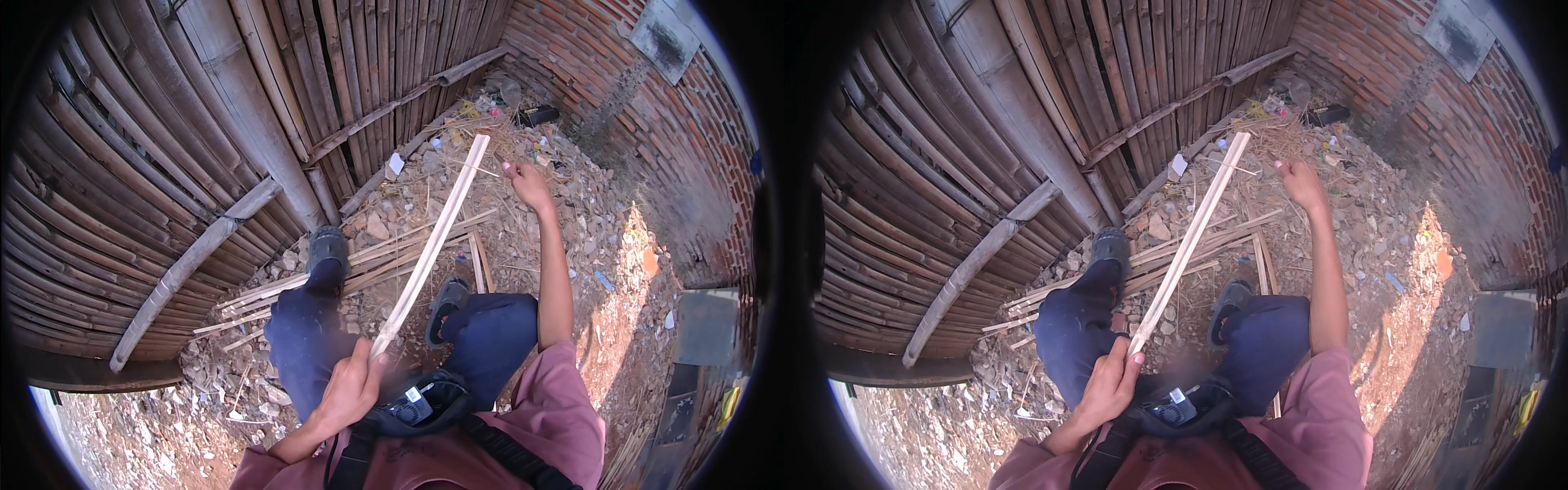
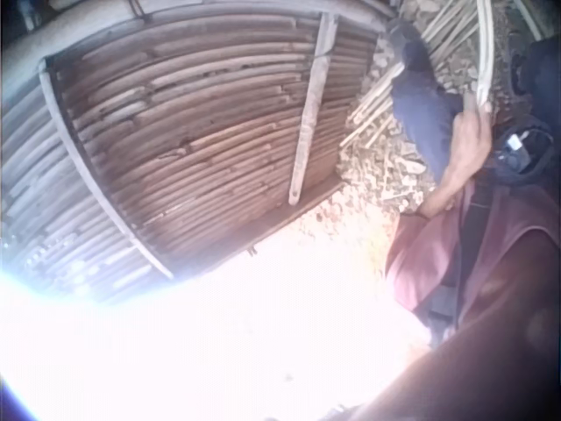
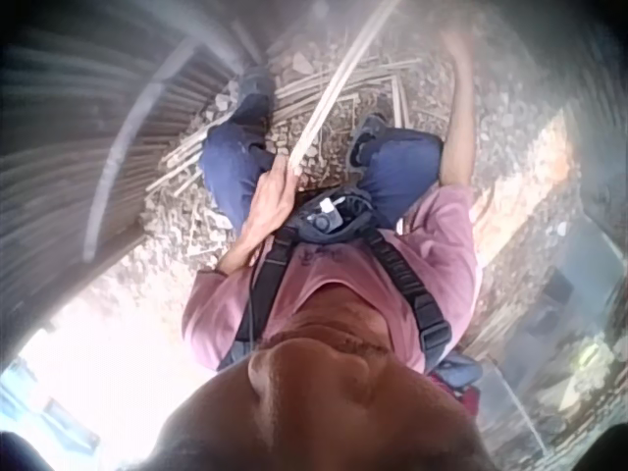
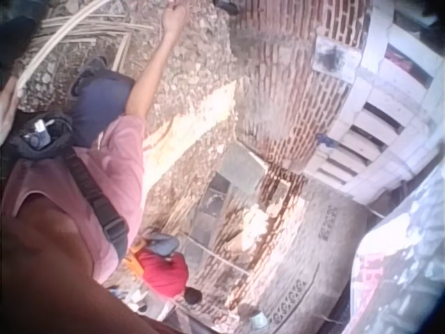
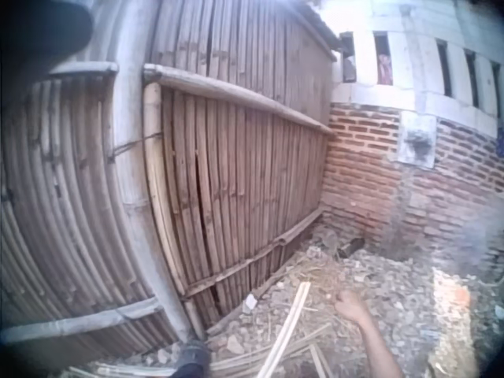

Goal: The person uses a small red knife to shave and thin a long bamboo slat, removing long thin strips of wood by hand.

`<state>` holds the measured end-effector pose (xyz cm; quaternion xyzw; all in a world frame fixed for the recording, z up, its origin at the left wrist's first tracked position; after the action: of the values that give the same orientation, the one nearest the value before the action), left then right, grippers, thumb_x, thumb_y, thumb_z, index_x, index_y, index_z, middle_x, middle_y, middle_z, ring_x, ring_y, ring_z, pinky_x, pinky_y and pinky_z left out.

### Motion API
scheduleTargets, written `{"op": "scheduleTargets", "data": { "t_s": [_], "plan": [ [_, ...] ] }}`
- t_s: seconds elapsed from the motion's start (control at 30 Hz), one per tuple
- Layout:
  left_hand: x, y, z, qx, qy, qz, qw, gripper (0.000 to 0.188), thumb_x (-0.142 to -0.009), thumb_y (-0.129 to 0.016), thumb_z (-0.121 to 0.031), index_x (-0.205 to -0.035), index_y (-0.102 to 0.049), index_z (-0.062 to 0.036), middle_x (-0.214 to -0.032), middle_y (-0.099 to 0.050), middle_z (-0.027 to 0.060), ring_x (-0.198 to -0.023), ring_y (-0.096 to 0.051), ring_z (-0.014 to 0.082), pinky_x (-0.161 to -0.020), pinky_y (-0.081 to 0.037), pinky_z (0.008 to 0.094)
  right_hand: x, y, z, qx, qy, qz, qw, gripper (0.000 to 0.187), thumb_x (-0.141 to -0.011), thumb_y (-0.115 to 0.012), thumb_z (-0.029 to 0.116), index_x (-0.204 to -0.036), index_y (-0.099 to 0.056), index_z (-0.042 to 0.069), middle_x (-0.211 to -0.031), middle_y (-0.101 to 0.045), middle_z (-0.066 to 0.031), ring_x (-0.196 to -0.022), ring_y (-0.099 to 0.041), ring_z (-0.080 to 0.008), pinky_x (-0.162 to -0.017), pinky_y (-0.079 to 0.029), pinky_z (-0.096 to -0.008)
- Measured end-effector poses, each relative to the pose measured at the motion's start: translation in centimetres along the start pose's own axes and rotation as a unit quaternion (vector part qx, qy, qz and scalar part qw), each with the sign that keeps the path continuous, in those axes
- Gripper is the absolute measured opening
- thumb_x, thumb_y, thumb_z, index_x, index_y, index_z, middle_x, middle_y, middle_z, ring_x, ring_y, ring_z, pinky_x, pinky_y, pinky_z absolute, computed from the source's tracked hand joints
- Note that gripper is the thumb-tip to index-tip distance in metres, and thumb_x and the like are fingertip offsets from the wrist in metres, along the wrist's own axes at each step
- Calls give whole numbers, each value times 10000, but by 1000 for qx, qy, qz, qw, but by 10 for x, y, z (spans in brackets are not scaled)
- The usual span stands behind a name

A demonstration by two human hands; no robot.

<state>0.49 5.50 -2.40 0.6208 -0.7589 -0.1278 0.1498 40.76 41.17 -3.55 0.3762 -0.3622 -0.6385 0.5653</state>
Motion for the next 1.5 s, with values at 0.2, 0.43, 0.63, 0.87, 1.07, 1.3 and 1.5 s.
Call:
{"op": "scheduleTargets", "data": {
  "t_s": [0.2, 0.43, 0.63, 0.87, 1.07, 1.3, 1.5],
  "plan": [
    [-15, 14, -22, -14, -29, -56, 998, 145, -1074, -608, -124, -1088, -533, -1, -650, -565, 174, -562, -606, 381, -559, -425, 470, 49, 19, 89, -407, 79, -14, 910, 472, -1109, -548, 438, -1337, -660, 41, -1018, -762, -121, -610, -528, -89, -548, -404, -264],
    [-35, 21, -38, 13, -34, -16, 999, 138, -1072, -615, -123, -1108, -550, -7, -630, -555, 118, -523, -534, 225, -543, -391, 398, 104, 13, 159, -621, 120, 125, 764, 632, -1131, -480, 499, -1529, -490, 8, -1207, -697, -129, -495, -295, 9, -455, -254, -170],
    [-55, 19, -43, 11, -29, -12, 999, 151, -1068, -631, -135, -1140, -564, -21, -618, -573, 72, -515, -537, 149, -521, -383, 357, 113, -8, 165, -713, 156, 248, 637, 610, -1101, -609, 387, -1563, -454, 20, -1300, -704, -192, -484, -302, 25, -449, -292, -160],
    [-64, 6, -25, 2, -31, 2, 1000, 174, -1099, -601, -190, -1091, -564, -20, -615, -601, 53, -507, -589, 143, -506, -426, 338, 113, -25, 164, -674, 101, 195, 705, 444, -1035, -720, 192, -1408, -559, 13, -1150, -762, -157, -478, -330, 18, -448, -305, -169],
    [-64, 5, -20, 31, 4, 16, 999, 249, -1122, -543, -260, -1115, -565, -12, -634, -619, 125, -590, -662, 295, -579, -478, 428, 124, -19, 178, -674, 107, 189, 706, 384, -1035, -714, 195, -1344, -579, 12, -1165, -762, -166, -471, -320, 14, -447, -301, -177],
    [-62, 4, -28, 17, -6, -22, 1000, 353, -1123, -557, -272, -911, -605, 5, -597, -520, 30, -511, -457, 124, -526, -399, 361, 131, -12, 183, -652, 136, 203, 717, 492, -1045, -692, 205, -1463, -538, -5, -1160, -756, -151, -476, -317, 17, -459, -299, -178],
    [-63, 2, -21, 8, 30, -36, 999, 389, -1087, -614, -327, -942, -710, 21, -582, -576, 145, -505, -584, 275, -552, -449, 433, 133, -12, 180, -650, 125, 202, 722, 502, -1034, -692, 202, -1460, -545, -20, -1160, -748, -136, -481, -322, 18, -469, -301, -179]
  ]
}}
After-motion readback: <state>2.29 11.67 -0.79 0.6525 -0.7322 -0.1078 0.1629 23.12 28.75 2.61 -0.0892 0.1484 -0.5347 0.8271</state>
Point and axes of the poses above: each hand's wrist, its own x-axis away from the middle knuckle, its own y-axis out of the back of the hand, z = x × y, the point moved 5 cm from there along -x, towards the middle knuckle
